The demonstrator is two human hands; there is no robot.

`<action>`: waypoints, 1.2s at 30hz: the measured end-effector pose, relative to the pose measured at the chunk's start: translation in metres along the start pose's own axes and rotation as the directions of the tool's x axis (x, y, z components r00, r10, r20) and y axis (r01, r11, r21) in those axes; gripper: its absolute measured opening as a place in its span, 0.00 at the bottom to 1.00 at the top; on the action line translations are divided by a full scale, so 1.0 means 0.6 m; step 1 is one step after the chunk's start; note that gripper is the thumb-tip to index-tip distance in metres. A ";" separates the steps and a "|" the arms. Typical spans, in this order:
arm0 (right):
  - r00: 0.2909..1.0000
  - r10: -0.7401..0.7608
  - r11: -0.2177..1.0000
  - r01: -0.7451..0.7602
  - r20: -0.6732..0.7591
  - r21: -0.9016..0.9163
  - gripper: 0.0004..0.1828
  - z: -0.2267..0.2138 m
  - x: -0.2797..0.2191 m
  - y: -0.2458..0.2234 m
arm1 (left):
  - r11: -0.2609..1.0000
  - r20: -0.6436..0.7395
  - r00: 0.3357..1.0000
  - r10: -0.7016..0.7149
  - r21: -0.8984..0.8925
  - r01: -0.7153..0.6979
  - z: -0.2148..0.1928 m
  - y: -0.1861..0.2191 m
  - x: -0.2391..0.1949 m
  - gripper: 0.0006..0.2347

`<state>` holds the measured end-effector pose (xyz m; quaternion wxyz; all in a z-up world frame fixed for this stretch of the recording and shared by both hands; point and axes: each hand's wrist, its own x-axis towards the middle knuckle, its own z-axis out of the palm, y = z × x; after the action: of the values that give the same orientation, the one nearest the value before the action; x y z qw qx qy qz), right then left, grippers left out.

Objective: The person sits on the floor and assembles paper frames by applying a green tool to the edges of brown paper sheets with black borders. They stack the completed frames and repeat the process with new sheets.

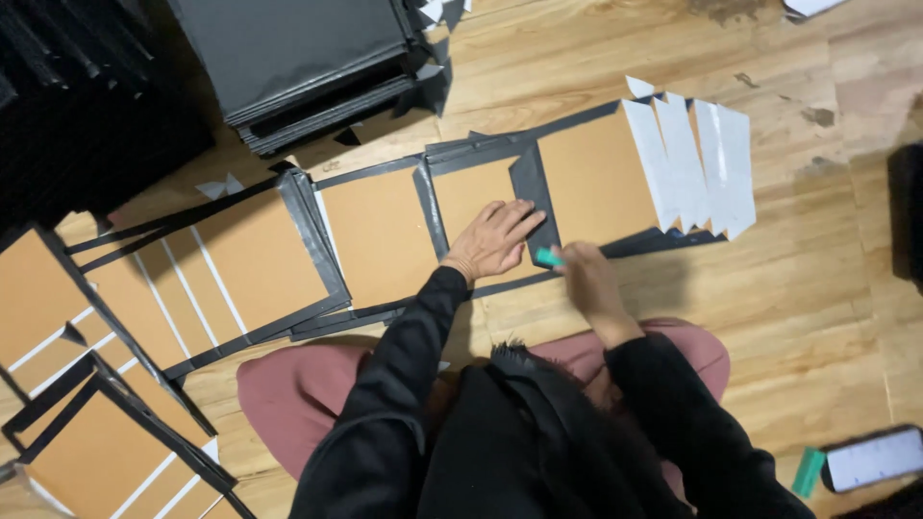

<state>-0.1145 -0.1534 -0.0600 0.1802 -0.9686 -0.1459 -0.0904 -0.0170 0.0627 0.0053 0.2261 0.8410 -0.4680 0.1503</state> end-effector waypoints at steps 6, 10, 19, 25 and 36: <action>0.983 -0.155 0.988 0.157 -0.101 0.014 0.12 -0.016 -0.051 -0.004 | 0.975 0.196 0.976 0.100 0.174 -0.135 0.011 0.018 0.041 0.26; 0.845 -0.175 0.925 -0.036 -0.506 -0.379 0.09 -0.052 0.002 0.064 | 0.946 0.306 0.938 0.160 0.225 -0.234 -0.004 0.000 0.041 0.21; 0.568 0.821 0.496 -0.760 0.057 0.419 0.19 -0.195 0.088 0.084 | 0.950 0.148 0.971 0.186 0.225 -0.216 -0.024 -0.029 0.026 0.17; 0.534 0.800 0.462 -0.839 0.273 0.286 0.21 -0.122 0.074 0.117 | 0.969 0.195 0.976 0.097 0.205 -0.137 -0.009 0.037 0.196 0.12; 0.444 0.890 0.190 -0.571 0.106 0.798 0.12 -0.249 0.045 0.120 | 0.869 0.561 0.812 0.160 0.310 -0.385 0.167 0.023 0.270 0.32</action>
<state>-0.0846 -0.2667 0.0600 0.6009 -0.7031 0.3640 -0.1098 0.0590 -0.1123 -0.0019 -0.1142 0.8000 -0.5874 0.0443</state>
